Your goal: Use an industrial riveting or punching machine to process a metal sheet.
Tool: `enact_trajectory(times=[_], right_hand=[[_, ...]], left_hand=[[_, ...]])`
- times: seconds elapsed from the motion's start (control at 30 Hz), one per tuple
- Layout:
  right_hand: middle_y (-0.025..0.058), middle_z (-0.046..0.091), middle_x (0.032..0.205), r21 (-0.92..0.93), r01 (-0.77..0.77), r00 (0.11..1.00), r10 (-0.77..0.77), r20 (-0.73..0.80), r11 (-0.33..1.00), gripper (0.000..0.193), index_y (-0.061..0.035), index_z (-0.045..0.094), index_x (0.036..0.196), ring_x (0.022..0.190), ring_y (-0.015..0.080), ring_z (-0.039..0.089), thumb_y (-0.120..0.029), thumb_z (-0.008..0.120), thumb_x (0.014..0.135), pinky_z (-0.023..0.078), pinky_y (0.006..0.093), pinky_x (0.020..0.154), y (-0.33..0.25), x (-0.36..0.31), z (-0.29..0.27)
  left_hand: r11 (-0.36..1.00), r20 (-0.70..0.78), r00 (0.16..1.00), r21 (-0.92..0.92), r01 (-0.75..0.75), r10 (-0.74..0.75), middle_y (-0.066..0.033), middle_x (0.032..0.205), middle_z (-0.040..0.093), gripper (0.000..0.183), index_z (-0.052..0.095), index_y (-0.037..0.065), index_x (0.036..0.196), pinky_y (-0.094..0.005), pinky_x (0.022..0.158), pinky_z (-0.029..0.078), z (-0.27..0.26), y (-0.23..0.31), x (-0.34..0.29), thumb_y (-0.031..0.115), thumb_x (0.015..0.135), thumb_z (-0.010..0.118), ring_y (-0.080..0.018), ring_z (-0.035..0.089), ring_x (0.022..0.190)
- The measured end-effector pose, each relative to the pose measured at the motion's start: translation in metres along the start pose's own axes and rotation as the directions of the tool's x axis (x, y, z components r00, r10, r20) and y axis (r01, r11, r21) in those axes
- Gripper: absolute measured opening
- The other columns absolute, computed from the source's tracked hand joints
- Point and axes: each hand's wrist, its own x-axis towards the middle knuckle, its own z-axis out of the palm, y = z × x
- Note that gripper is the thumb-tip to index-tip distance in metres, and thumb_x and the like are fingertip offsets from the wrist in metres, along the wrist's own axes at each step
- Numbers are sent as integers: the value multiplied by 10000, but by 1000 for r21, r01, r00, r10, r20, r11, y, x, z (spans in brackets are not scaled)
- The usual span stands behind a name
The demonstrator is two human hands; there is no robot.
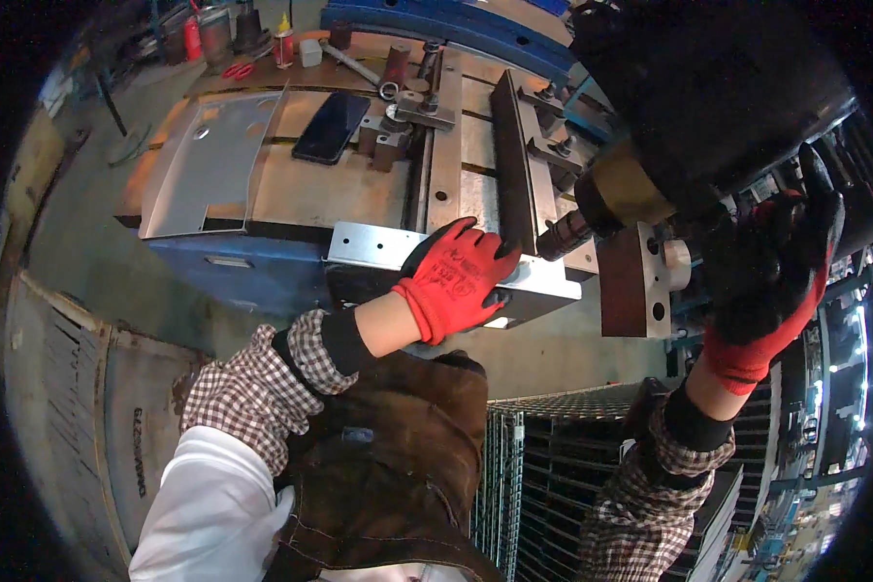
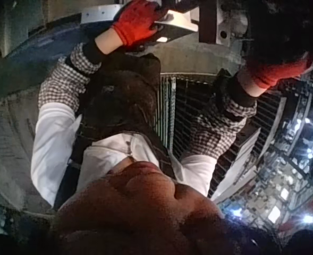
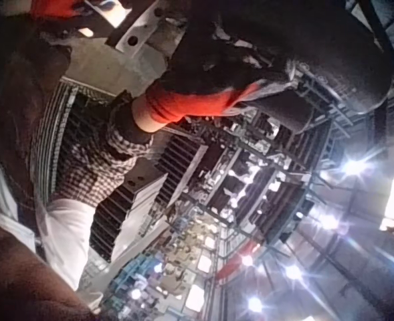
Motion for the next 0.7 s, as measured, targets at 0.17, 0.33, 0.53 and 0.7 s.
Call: enact_trajectory(times=[0.17, 0.33, 0.53, 0.7], right_hand=[[92, 651, 1121, 62, 20, 999, -18, -34, 998, 692, 39, 518, 1436, 935, 188, 611, -86, 800, 816, 512, 319, 892, 13, -2, -4], [86, 663, 1112, 237, -103, 986, 130, -102, 966, 713, 42, 544, 1406, 910, 185, 619, -58, 847, 767, 513, 313, 878, 18, -14, 0], [30, 568, 1144, 197, -180, 984, 172, 53, 964, 511, -22, 477, 1483, 968, 119, 559, -271, 534, 1041, 490, 274, 880, 6, -6, -3], [22, 562, 1133, 12, -70, 997, 70, 14, 997, 450, -30, 512, 1463, 940, 103, 538, -153, 528, 1031, 478, 258, 874, 14, -9, -4]], left_hand=[[1000, 10, 1000, 9, 9, -9, -140, 1143, 622, 713, 556, 86, 1403, -483, 1159, 359, -3, 1, 0, 411, 795, 740, -309, 591, 1140], [1000, -4, 1000, 22, 6, -6, -142, 1144, 625, 716, 554, 101, 1411, -475, 1158, 365, 0, 2, 1, 420, 796, 737, -306, 593, 1142], [1000, -16, 1000, 30, 4, -3, -145, 1133, 625, 716, 557, 108, 1415, -478, 1158, 368, 1, 1, 0, 415, 794, 737, -309, 594, 1137], [1000, 23, 1000, 16, 15, -15, -141, 1174, 622, 659, 574, 105, 1388, -482, 1177, 328, 0, 2, 1, 437, 835, 704, -310, 579, 1173]])
